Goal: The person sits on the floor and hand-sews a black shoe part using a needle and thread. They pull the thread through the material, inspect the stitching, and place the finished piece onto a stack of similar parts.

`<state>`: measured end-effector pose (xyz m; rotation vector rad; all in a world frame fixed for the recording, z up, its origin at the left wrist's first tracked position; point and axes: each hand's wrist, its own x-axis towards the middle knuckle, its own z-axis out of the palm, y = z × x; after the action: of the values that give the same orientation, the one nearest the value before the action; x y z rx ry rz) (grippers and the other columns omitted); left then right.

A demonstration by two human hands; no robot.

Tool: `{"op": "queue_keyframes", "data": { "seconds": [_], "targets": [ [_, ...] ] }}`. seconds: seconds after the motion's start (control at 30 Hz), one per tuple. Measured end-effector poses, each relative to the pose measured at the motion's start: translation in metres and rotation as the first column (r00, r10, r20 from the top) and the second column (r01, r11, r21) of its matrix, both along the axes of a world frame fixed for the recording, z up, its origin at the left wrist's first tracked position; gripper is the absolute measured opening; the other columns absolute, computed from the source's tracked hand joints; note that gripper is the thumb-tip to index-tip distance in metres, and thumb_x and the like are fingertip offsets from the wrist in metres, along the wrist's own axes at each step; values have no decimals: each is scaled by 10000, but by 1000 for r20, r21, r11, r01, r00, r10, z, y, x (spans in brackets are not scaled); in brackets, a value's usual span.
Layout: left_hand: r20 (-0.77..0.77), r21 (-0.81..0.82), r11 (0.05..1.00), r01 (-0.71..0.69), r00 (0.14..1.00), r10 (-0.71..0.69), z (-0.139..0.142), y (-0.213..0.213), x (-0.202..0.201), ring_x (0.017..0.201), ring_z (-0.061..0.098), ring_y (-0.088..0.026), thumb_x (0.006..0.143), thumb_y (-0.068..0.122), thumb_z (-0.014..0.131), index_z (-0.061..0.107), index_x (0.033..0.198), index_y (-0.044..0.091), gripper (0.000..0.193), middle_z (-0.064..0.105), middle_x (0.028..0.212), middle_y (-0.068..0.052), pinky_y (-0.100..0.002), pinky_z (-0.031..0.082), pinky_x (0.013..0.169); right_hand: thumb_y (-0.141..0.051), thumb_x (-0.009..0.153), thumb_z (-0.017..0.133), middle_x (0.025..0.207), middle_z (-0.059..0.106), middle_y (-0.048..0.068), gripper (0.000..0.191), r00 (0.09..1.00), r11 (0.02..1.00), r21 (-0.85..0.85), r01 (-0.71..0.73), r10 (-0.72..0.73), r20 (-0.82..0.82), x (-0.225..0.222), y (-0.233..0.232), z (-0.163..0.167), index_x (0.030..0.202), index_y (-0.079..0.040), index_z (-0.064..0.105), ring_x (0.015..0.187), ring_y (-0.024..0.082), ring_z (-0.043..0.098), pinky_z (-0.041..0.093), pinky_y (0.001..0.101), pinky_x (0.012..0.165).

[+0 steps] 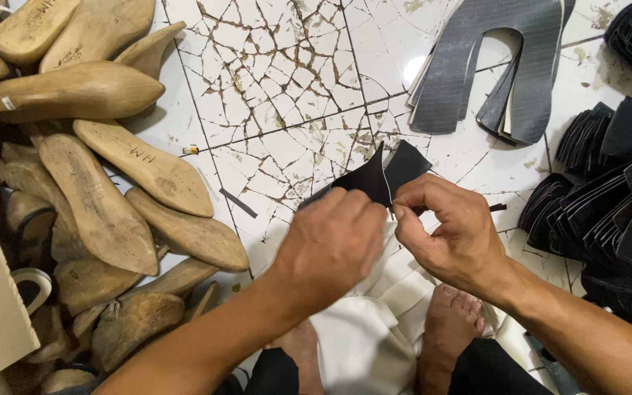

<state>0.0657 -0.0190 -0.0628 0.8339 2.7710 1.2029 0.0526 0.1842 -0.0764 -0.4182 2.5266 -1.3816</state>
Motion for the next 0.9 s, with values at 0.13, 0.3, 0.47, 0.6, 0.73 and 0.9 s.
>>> {"op": "queue_keyframes", "data": {
  "seconds": [0.13,0.3,0.47,0.6,0.73,0.9],
  "targets": [
    [3,80,995,-60,998,60,1,-5,-2,859,624,-287,880,56,703,666,1041,-5,176,642,955,-122,-385,527,729,-14,869,655,887,713,72,39,998,998,-52,-38,35,-58,-2,3,0,904,1,652,739,144,680,542,278,607],
    [63,109,992,-61,997,54,-2,-2,-2,863,636,-286,891,52,704,669,1037,1,159,650,942,-113,-401,536,754,-16,858,660,872,712,76,48,998,996,-66,-55,53,-44,1,2,0,899,5,649,725,145,678,536,275,585],
    [47,107,991,-83,996,78,-2,-1,1,842,621,-294,897,47,689,658,1009,19,119,632,908,-110,-411,523,737,-17,848,662,846,714,82,52,1000,999,-40,-27,27,8,3,-1,-1,890,11,652,698,157,680,526,267,506],
    [36,19,998,-58,998,57,-2,0,2,798,604,-286,892,60,681,618,890,42,66,585,831,-103,-404,507,679,-23,846,668,861,711,84,66,996,998,-32,-58,56,-71,5,-3,-2,903,2,647,707,154,681,544,281,590],
    [-39,-10,999,-32,999,31,-3,2,2,764,571,-274,881,75,687,580,853,46,114,543,812,-98,-406,494,668,-23,850,663,867,714,80,60,997,999,-23,-41,39,-65,8,-4,-3,903,2,646,706,152,678,541,279,586],
    [-114,-29,1000,-11,993,8,-6,3,2,733,538,-253,870,65,696,565,837,38,138,517,797,-93,-395,484,655,-23,847,650,857,708,73,58,1000,1000,-22,-2,3,11,9,-4,-3,897,7,650,684,139,669,522,256,481]
  ]
}}
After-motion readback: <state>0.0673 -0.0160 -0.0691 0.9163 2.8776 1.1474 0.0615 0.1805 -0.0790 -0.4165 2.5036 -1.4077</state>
